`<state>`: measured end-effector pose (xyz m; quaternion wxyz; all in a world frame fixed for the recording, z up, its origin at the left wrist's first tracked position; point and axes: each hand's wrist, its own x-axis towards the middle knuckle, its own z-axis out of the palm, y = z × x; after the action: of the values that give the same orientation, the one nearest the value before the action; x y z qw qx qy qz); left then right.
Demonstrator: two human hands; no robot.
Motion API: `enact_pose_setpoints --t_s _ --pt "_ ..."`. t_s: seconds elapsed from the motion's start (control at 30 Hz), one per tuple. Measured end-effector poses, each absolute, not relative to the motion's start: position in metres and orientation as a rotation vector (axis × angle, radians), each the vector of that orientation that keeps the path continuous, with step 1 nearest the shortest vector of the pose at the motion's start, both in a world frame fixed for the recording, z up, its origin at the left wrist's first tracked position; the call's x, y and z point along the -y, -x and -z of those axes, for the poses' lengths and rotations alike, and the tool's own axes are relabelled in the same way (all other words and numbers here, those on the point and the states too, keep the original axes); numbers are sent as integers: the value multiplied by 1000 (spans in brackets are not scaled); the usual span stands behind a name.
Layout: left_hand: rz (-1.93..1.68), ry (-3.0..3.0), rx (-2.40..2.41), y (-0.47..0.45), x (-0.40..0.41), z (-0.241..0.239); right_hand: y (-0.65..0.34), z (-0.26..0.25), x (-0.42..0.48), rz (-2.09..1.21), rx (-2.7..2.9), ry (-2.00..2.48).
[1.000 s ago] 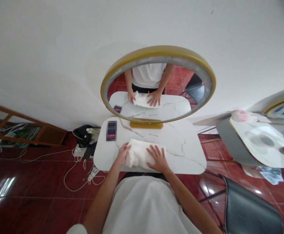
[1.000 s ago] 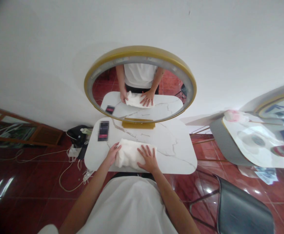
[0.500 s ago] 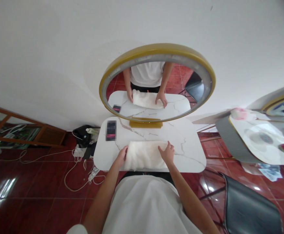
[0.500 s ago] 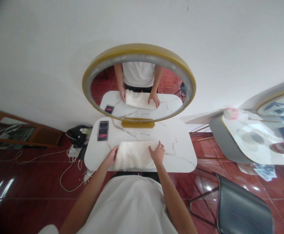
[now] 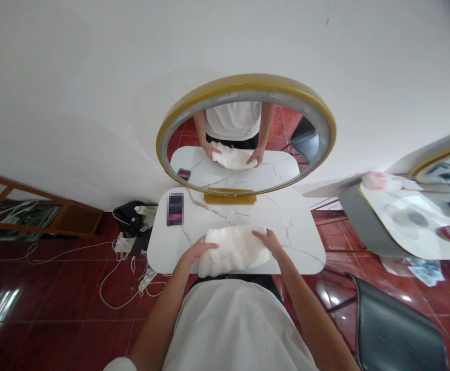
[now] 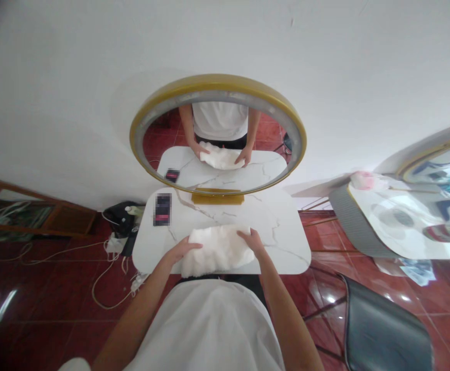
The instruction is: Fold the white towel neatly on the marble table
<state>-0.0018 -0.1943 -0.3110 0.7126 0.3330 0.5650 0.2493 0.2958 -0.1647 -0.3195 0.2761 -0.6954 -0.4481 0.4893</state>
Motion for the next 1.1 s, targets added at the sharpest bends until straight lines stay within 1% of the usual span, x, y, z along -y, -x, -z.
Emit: enact_pose_setpoints --t_s 0.07,0.13,0.17,0.27,0.33,0.4,0.47,0.53,0.6,0.67,0.77,0.87,0.97,1.1 --pt "-639 -867 -1357 2 186 303 -300 303 158 -1292 1225 1803" --pt "-740 -1013 -1422 4 176 291 -305 285 150 -1195 1282 1734" --pt "-791 -1108 -1431 5 171 283 -308 276 147 -1107 1339 1682" --pt "-892 -1706 -1450 9 162 259 -313 254 142 -751 1564 1464" --pt "-818 -2019 -1466 11 164 252 -316 250 147 -590 1674 1401" --pt "-655 -2194 -1487 15 174 257 -320 256 159 -486 1819 1452" --pt "-478 -2284 -1486 22 191 273 -325 271 180 -423 2050 1544" --pt "-356 -2312 -1437 32 215 295 -330 289 204 -442 2312 1553" --pt "-335 -2285 -1431 41 241 315 -331 304 227 -470 2484 1530" --pt "-427 -2173 -1563 47 260 330 -327 312 242 -455 2515 1567" --pt "-704 -1885 -1839 44 267 346 -306 312 243 -423 2469 1622" --pt "-924 -1477 -2062 33 249 359 -273 309 226 -470 2494 1564" --pt "-893 -1020 -2142 24 222 368 -243 314 206 -533 2540 1532" --pt "-799 -873 -2059 24 201 369 -232 331 189 -556 2560 1635"
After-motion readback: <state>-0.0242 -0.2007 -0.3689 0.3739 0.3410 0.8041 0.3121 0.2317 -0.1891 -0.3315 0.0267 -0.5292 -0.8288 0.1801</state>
